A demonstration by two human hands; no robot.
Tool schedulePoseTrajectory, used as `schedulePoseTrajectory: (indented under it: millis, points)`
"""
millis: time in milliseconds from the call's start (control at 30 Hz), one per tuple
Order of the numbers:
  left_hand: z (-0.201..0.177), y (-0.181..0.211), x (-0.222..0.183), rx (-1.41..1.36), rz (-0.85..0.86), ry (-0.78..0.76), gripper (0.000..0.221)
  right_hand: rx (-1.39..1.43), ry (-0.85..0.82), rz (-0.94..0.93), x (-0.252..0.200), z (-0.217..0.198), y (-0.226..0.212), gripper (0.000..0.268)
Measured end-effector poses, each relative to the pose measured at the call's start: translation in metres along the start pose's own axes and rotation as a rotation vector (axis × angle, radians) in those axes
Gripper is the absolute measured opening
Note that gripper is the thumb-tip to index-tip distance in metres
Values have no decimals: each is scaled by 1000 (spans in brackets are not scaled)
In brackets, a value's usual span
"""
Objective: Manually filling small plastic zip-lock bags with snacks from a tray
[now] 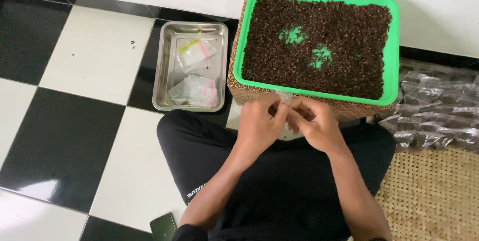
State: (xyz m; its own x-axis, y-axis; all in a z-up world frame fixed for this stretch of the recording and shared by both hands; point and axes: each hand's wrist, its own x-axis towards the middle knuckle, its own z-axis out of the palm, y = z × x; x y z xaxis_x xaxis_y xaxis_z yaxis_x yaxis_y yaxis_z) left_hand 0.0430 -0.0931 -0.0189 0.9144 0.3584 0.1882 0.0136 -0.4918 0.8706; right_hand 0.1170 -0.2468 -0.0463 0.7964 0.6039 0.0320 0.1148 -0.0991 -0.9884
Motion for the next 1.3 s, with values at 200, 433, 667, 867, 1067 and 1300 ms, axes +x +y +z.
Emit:
schedulePoseTrajectory:
  millis: [200, 433, 667, 867, 1067, 1300]
  points:
    - [-9, 13, 3, 32, -8, -38, 31, -97, 62, -101, -1, 7, -15, 12]
    - [-4, -12, 5, 64, -64, -189, 30, -150, 80, -154, -1, 7, -9, 14]
    - [-6, -16, 0, 259, 174, -241, 23, -361, -12, -209, -1, 4, -2, 18]
    - [-1, -28, 0, 390, 262, -161, 25, -307, -33, -164, 1, 4, 13, 19]
    - [1, -35, -2, 456, 287, -109, 22, -426, 19, -184, 4, 17, 6, 24]
    - [3, -45, -6, 586, 329, -11, 23, -778, 182, -300, 4, 8, 24, 23]
